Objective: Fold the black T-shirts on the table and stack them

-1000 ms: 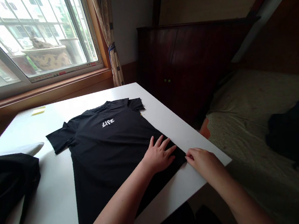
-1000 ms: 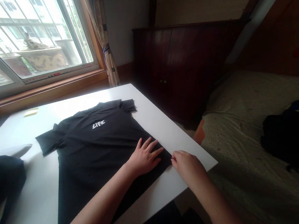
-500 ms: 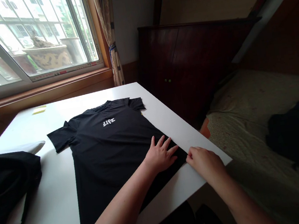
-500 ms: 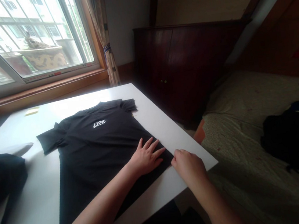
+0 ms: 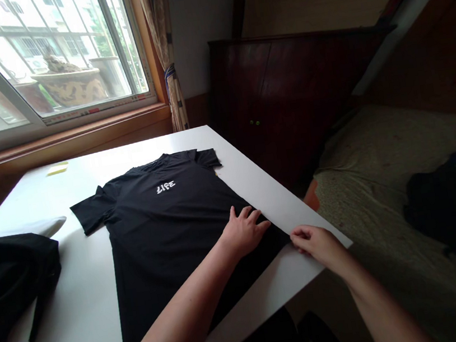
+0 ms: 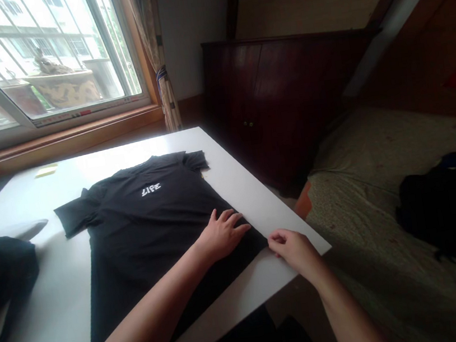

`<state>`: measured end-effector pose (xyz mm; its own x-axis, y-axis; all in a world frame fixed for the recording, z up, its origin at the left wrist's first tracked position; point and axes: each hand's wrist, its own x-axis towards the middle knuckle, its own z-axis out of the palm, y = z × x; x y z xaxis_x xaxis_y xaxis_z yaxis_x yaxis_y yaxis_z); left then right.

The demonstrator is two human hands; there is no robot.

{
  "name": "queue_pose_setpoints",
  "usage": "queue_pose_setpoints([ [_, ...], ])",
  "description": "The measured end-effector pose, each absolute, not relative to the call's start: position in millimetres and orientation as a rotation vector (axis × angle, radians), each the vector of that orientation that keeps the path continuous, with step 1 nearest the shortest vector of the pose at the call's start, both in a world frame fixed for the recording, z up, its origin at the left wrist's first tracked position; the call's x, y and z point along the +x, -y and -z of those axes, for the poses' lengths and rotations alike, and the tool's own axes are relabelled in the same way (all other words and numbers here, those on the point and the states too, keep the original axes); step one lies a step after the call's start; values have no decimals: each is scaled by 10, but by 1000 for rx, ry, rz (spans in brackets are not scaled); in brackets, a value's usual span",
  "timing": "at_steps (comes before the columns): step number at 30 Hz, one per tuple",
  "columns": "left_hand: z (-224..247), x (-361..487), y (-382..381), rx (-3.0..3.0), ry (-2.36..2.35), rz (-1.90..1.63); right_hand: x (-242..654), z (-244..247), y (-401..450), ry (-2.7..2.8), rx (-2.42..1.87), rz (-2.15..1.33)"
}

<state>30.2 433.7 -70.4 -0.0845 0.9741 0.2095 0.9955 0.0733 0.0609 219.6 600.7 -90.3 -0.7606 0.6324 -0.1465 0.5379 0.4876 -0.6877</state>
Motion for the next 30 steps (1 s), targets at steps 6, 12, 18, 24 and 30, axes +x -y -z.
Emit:
queue_pose_setpoints([
  [6,649,246,-4527,-2102,2165,263,2217,880,-5994,2595,-1095,-1135],
  [12,631,216,-4707,-2143,2147,249,2194,802,-5932,2644,-1086,-966],
  [18,644,224,-4801,-2093,2220,304,2170,859,-5961,2738,-970,-574],
  [24,726,237,-4869,-1873,2437,435,2170,874,-5991,2728,-834,-569],
  [30,789,287,-4904,-1722,2570,557,2201,875,-5988,2677,-693,-577],
])
